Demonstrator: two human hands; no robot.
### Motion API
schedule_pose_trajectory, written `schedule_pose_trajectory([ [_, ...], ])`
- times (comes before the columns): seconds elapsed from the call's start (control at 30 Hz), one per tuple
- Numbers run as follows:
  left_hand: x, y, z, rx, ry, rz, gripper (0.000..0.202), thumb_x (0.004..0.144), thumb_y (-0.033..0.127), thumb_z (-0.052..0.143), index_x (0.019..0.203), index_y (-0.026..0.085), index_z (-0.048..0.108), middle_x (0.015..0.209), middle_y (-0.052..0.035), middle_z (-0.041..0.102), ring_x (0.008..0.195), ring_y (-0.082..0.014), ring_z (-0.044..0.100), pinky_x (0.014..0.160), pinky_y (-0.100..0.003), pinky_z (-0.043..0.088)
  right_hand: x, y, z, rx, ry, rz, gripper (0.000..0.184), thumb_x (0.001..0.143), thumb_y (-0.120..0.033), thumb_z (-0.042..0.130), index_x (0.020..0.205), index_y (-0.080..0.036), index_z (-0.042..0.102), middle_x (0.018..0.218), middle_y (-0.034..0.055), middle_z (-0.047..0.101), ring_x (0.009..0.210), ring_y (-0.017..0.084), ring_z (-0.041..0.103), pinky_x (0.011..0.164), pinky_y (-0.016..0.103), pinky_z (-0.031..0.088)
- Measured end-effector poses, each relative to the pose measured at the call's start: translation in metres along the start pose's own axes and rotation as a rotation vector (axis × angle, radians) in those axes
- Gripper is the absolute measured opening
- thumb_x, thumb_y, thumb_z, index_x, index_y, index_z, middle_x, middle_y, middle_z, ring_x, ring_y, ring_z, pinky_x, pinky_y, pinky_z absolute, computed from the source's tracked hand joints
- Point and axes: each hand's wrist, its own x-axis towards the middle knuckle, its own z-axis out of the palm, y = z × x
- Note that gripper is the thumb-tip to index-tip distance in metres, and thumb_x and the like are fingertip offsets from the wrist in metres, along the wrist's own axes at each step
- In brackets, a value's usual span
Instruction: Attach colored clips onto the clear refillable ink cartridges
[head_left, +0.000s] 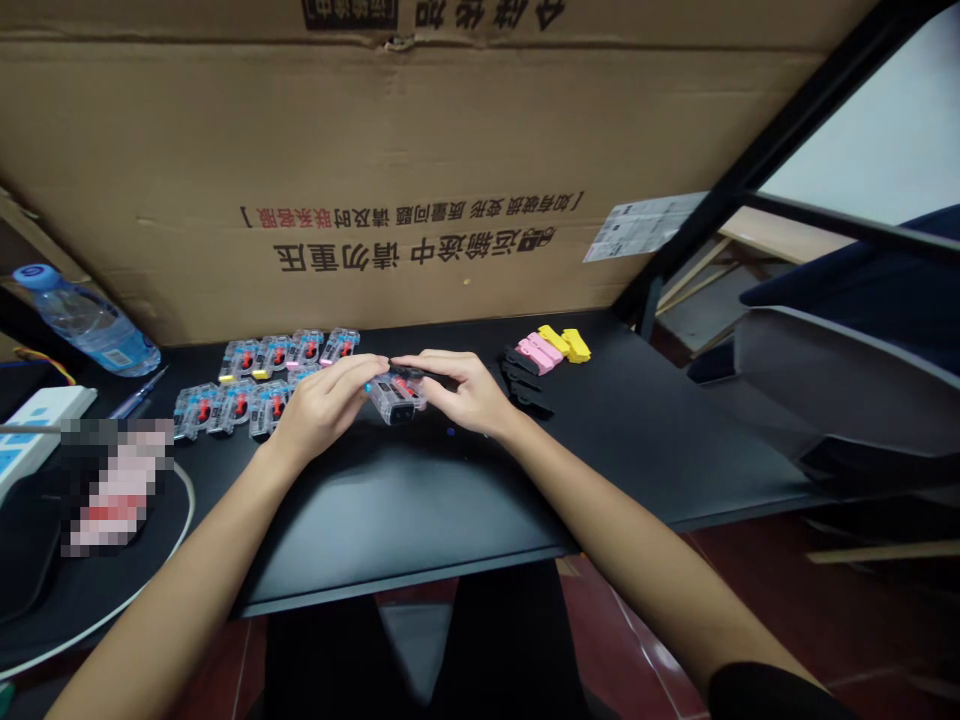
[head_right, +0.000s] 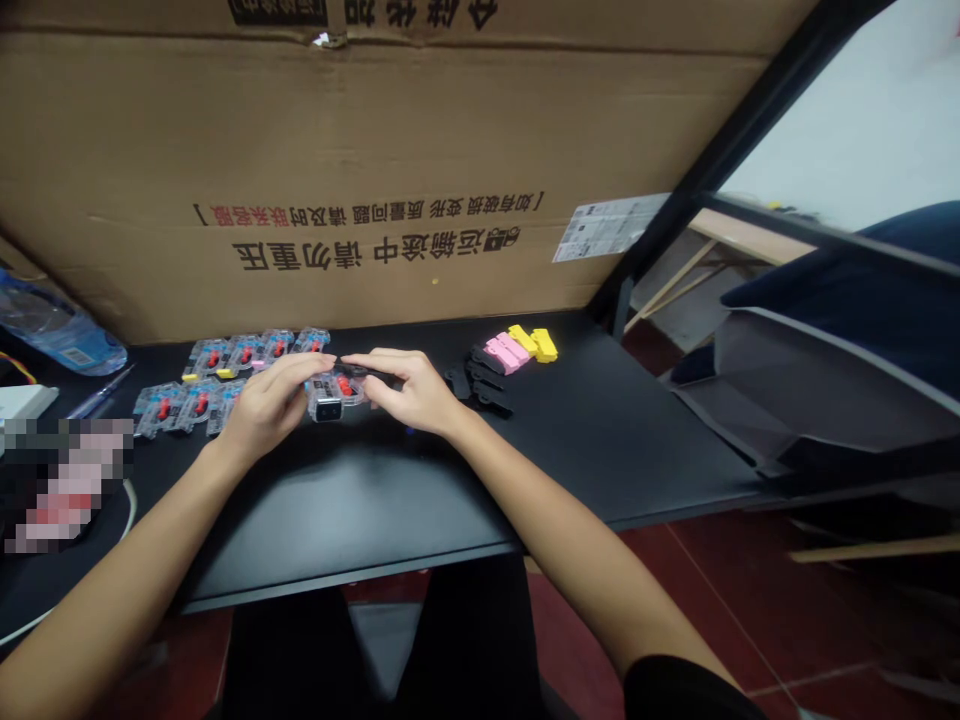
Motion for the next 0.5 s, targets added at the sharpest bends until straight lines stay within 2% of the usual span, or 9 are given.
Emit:
schedule_pose_trajectory([
  [0.17,0.002,0.0013,-0.0011,0.02,0.01,0.027,0.045,0.105,0.005,0.048,0.144,0.022,0.063,0.132,-0.0143,0.077,0.125,-0.0225,0.075,0.106,-0.039,0.064,-0.0008,-0.0008,-0.0006,-0.061,0.044,-0.092,0.034,0.1,-0.02,0.058,0.127,-0.018,0.079,0.091,0.0043,0.077,0.074,0.015,0.067,0.071,0.03,0.055],
  [0.5,0.0028,0.0024,-0.0027,0.057,-0.001,0.027,0.043,0.105,0.005,0.046,0.14,0.02,0.067,0.131,-0.014,0.078,0.121,-0.0215,0.076,0.103,-0.037,0.065,-0.001,-0.0015,-0.0002,-0.074,0.064,-0.121,0.035,0.097,-0.019,0.059,0.126,-0.02,0.08,0.099,0.0063,0.081,0.081,0.017,0.073,0.077,0.032,0.059],
])
